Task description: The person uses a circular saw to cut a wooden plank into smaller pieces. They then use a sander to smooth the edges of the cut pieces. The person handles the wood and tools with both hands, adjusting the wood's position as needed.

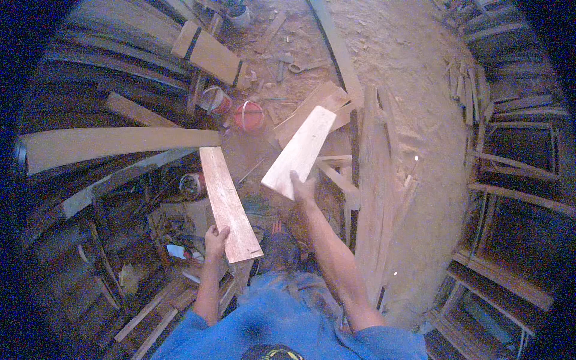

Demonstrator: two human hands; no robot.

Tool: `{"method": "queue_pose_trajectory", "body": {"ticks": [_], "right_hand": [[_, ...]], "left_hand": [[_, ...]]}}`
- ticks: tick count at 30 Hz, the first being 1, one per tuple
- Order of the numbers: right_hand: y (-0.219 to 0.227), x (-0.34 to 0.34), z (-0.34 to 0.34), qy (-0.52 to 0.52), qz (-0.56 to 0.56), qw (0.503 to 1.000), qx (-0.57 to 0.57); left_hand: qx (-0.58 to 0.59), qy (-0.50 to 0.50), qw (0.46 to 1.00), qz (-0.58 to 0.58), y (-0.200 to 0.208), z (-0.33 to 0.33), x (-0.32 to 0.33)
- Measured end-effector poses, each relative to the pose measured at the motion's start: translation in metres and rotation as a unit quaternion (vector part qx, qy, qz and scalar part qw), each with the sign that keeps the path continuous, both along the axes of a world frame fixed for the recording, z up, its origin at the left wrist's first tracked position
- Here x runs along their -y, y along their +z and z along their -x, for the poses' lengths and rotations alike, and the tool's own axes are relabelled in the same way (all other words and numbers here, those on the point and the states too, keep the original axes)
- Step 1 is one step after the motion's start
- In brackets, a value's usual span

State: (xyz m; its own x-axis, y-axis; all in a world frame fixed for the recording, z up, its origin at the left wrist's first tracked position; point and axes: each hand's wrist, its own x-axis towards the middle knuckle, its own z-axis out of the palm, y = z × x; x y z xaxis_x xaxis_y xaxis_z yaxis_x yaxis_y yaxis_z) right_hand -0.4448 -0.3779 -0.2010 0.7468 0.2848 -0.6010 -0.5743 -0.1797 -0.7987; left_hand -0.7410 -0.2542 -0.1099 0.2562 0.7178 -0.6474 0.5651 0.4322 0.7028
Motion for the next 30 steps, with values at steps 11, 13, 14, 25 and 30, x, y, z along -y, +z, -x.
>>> {"method": "queue_pose_trajectory", "body": {"ticks": [11,13,14,25,30], "right_hand": [[-0.023,0.124,0.098,0.357,0.147,0.922,-0.018],[-0.017,0.152,0.108,0.374,0.188,0.908,-0.028],[-0.014,0.164,0.111,0.377,0.209,0.902,-0.032],[0.0,0.268,0.142,0.231,0.288,0.929,-0.013],[-0.002,0.277,0.156,0.228,0.345,0.91,0.0]], "left_hand": [[-0.029,-0.131,0.983,-0.125,0.004,-0.064,0.006],[-0.073,-0.179,0.968,-0.161,-0.001,-0.079,0.019],[-0.076,-0.215,0.954,-0.193,-0.003,-0.088,0.024],[-0.081,-0.453,0.834,-0.305,-0.055,-0.159,0.01],[-0.063,-0.522,0.731,-0.436,-0.089,-0.233,0.008]]}}
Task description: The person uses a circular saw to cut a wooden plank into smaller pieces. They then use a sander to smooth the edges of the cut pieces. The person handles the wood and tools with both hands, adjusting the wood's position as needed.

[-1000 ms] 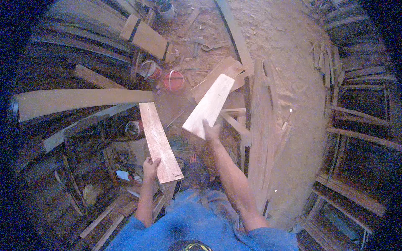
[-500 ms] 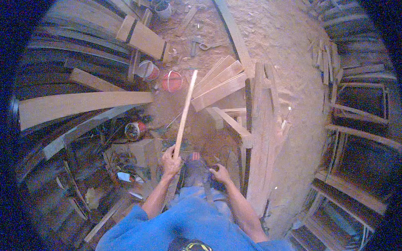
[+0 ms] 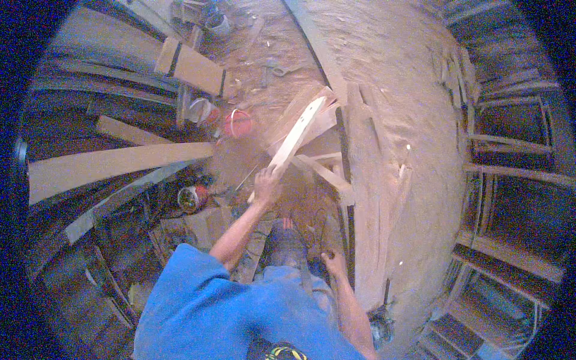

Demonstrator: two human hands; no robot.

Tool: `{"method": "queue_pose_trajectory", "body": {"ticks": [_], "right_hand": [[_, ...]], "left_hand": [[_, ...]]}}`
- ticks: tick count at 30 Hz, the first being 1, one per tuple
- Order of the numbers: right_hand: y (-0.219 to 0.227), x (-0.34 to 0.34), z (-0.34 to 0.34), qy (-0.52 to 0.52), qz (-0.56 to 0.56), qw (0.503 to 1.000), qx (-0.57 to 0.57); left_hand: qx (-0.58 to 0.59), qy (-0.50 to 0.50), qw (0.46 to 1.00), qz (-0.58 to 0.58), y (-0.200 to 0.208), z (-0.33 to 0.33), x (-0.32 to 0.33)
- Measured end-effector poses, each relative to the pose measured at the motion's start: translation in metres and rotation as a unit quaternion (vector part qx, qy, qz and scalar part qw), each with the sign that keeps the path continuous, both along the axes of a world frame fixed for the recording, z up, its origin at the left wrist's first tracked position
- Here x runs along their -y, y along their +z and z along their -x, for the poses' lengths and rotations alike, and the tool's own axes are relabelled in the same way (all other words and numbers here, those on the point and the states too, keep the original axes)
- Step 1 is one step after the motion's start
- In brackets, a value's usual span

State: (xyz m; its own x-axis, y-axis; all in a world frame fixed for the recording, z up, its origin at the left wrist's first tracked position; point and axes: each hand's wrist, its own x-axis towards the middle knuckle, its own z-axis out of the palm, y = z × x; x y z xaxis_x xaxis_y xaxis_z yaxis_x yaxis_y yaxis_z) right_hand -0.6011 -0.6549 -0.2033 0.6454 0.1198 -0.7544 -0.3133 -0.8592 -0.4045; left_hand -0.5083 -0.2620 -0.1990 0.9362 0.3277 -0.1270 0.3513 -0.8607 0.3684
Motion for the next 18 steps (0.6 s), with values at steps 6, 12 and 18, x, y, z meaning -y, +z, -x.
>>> {"method": "queue_pose_trajectory", "body": {"ticks": [6,12,18], "right_hand": [[0.017,-0.018,0.002,-0.016,-0.014,0.999,0.028],[0.053,-0.033,-0.02,-0.036,-0.076,0.996,0.027],[0.048,-0.002,-0.01,-0.125,-0.096,0.987,0.018]], "left_hand": [[-0.226,-0.032,0.966,0.121,-0.023,0.024,0.044],[-0.295,0.107,0.899,0.305,-0.136,0.201,0.052],[-0.423,0.117,0.87,0.223,-0.093,0.229,0.007]]}}
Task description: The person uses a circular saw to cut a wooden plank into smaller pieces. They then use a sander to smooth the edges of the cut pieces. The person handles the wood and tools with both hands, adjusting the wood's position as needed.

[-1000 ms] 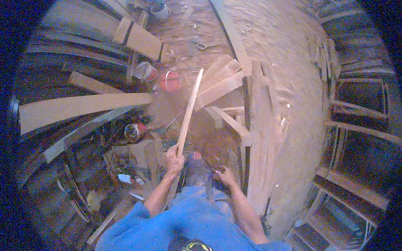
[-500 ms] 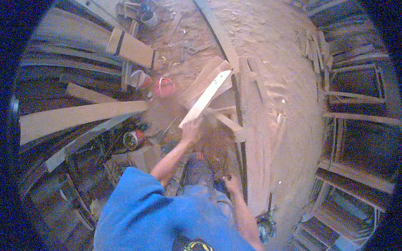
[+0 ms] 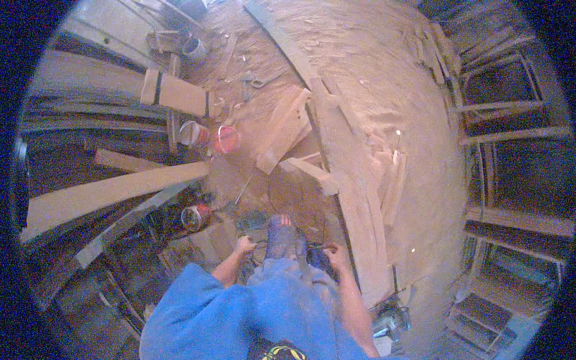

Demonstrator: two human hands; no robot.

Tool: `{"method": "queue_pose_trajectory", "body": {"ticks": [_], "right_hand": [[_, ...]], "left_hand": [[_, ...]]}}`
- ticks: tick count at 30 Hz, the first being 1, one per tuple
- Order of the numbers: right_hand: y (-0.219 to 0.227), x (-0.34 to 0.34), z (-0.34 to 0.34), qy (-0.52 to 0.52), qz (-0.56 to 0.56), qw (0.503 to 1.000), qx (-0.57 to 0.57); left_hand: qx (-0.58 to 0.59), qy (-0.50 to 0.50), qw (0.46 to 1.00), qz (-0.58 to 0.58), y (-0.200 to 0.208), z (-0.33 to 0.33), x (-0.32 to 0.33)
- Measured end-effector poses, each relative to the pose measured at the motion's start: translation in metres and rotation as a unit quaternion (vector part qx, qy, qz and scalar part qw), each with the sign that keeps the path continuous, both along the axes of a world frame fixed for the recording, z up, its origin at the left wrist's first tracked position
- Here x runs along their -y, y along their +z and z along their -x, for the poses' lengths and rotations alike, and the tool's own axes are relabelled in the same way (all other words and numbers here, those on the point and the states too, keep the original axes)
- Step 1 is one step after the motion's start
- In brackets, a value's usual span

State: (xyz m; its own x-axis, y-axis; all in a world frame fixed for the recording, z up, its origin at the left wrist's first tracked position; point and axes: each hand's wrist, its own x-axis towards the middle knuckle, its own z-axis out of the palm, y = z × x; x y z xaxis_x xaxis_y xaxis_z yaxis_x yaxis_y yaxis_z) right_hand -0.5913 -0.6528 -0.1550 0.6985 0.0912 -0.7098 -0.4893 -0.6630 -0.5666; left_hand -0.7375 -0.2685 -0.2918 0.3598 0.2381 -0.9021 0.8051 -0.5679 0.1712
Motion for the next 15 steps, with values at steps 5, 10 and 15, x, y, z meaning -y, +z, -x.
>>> {"method": "queue_pose_trajectory", "body": {"ticks": [5,10,15], "right_hand": [[0.019,0.025,0.005,-0.014,0.018,1.0,0.003],[0.091,0.036,-0.009,-0.174,0.028,0.984,0.027],[0.075,0.074,0.005,-0.165,0.118,0.926,0.318]], "left_hand": [[0.094,-0.028,0.993,-0.061,-0.003,-0.054,-0.028],[0.388,0.132,0.907,-0.095,0.033,-0.197,0.003],[0.589,0.199,0.783,0.0,0.129,-0.328,0.093]]}}
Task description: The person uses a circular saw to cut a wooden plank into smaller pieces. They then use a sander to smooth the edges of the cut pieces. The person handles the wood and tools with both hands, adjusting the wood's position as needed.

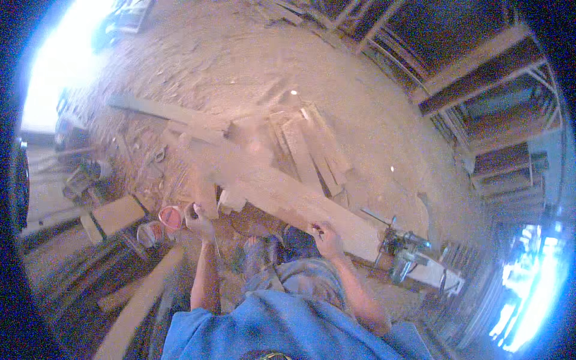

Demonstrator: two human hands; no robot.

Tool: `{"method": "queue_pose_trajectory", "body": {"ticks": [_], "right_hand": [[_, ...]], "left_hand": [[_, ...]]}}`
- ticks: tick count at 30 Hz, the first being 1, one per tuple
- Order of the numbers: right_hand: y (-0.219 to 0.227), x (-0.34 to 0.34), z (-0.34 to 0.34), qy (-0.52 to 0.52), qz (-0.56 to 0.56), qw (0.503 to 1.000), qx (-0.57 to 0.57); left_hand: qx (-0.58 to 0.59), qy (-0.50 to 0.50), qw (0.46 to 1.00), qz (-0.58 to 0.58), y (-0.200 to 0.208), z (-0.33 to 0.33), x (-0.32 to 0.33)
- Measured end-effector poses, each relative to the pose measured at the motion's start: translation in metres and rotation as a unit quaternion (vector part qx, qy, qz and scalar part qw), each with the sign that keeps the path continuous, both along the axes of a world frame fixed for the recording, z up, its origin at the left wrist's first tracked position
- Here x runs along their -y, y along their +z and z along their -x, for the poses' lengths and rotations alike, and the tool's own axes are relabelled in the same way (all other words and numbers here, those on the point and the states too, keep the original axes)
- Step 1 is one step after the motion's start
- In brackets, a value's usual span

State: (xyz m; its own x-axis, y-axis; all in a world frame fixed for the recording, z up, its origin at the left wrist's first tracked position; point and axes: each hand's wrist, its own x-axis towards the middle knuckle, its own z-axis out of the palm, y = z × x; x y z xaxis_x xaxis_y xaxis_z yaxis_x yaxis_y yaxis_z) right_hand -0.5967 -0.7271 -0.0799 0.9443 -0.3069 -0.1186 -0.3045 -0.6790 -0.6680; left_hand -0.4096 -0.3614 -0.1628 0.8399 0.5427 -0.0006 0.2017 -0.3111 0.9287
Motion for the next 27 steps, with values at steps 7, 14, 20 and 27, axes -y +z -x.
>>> {"method": "queue_pose_trajectory", "body": {"ticks": [7,14,20,27], "right_hand": [[-0.006,0.064,-0.058,-0.238,-0.194,0.949,-0.067],[-0.182,0.129,-0.151,-0.114,-0.17,0.953,-0.223],[-0.397,0.157,-0.139,-0.154,-0.111,0.917,-0.35],[-0.463,0.175,-0.159,-0.2,-0.231,0.855,-0.418]], "left_hand": [[0.092,-0.276,0.952,-0.091,0.042,-0.094,0.12],[0.004,-0.456,0.803,-0.384,0.018,-0.151,0.217],[-0.105,-0.464,0.772,-0.422,0.014,-0.158,0.24],[-0.128,-0.467,0.754,-0.443,0.007,-0.16,0.245]]}}
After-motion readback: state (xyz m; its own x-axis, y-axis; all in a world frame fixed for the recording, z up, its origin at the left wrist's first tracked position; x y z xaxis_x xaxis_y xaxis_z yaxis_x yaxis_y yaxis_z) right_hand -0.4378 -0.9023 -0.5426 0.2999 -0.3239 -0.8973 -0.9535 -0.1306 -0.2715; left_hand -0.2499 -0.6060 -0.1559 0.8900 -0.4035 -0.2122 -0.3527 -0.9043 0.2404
